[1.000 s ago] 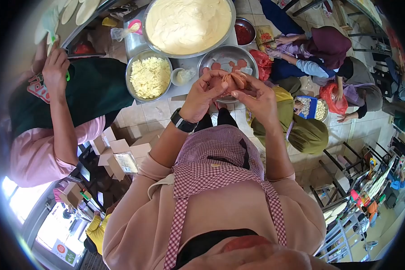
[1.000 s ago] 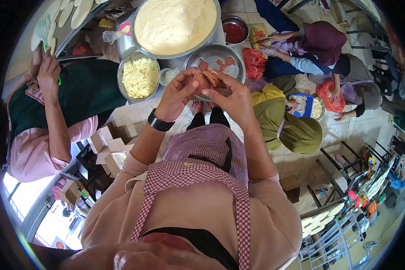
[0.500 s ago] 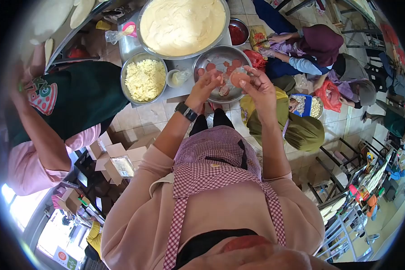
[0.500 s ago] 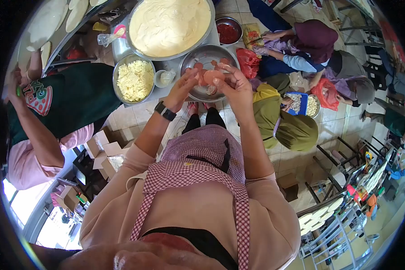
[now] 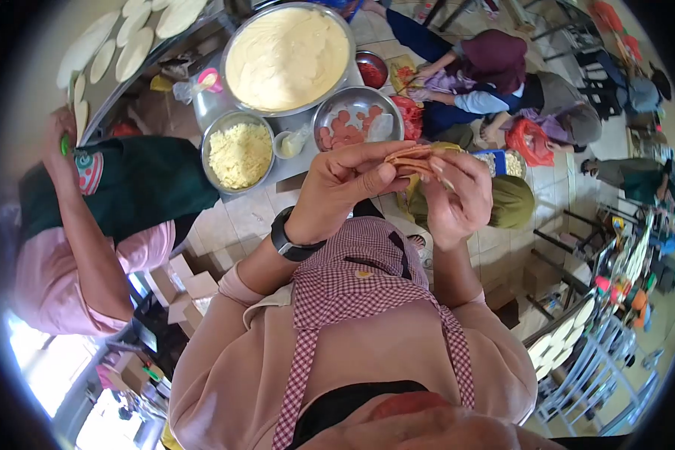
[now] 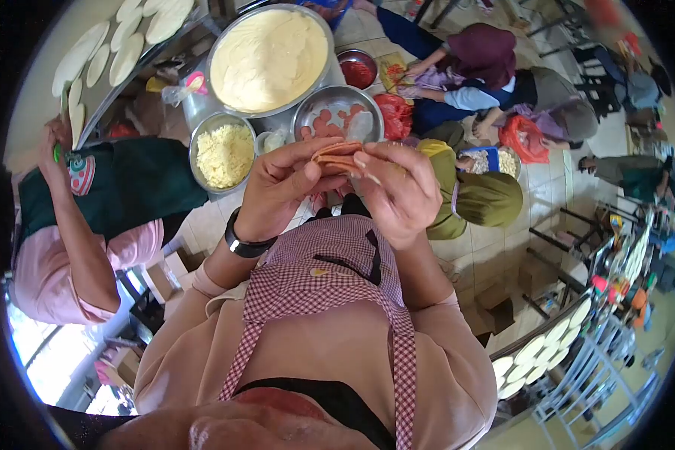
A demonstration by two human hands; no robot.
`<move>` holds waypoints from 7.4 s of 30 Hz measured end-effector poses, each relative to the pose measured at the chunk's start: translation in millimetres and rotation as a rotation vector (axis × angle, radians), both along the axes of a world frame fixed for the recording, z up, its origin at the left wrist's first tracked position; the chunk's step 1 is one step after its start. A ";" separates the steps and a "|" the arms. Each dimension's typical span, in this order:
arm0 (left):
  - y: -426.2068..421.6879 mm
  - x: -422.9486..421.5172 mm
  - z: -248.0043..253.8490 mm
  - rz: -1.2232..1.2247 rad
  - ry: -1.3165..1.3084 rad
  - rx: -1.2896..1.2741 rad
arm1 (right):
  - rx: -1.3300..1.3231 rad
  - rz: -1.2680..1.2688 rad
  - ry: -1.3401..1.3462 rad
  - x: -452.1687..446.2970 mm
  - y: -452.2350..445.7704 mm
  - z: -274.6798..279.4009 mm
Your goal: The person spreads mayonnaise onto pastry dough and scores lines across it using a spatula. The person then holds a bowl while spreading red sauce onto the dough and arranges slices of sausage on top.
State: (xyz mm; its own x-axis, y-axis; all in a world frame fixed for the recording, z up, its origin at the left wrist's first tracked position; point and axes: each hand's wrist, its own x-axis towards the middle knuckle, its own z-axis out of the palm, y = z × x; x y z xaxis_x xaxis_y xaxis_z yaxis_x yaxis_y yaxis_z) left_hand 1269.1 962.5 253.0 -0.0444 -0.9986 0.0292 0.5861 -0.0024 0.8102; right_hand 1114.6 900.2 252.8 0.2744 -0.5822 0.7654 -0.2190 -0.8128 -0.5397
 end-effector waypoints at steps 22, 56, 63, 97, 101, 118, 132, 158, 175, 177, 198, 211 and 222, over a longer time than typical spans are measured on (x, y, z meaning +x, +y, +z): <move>33.3 -189.5 62.2 -0.654 -0.005 -0.305 | -0.529 -0.524 -0.079 -199.6 125.6 36.9; 47.5 -490.6 -0.1 -1.583 0.189 0.307 | -0.026 -1.206 -0.558 -412.4 260.5 -1.1; 76.3 -594.8 -21.9 -1.600 0.005 0.431 | 0.367 -1.194 -0.751 -511.2 297.4 -19.4; -241.8 -1024.6 -51.2 -1.281 -0.125 0.320 | 0.538 -0.874 -0.550 -991.5 -48.4 -56.1; -299.9 -1052.3 -38.0 -1.146 -0.157 0.357 | 0.686 -0.724 -0.603 -1037.2 -120.7 -48.5; -669.0 -1098.1 6.9 -0.748 -0.093 0.219 | 0.952 -0.513 -0.994 -1198.5 -450.3 -7.8; -856.1 -1142.4 -12.5 -0.143 0.114 0.355 | 1.028 -0.404 -0.658 -1306.3 -783.3 25.8; -1020.9 -1015.8 11.6 0.912 0.349 0.179 | 1.302 0.665 0.109 -1049.8 -1190.8 16.1; -925.3 -1024.9 -10.3 1.822 0.351 0.281 | 1.356 1.060 0.391 -792.0 -1223.1 -7.6; -907.4 -1021.3 -16.3 1.911 0.347 0.267 | 1.335 1.052 0.380 -763.4 -1215.1 -9.0; -1039.9 -782.3 -48.1 2.129 0.790 0.519 | 0.482 1.133 0.756 -238.7 -1282.2 -112.1; -1115.3 -561.3 -42.0 1.662 0.655 0.584 | 0.026 1.043 0.894 -204.4 -1281.3 -112.5; -1178.9 -402.5 -98.6 1.394 0.548 0.329 | 1.072 1.093 0.836 -239.6 -1268.8 -81.3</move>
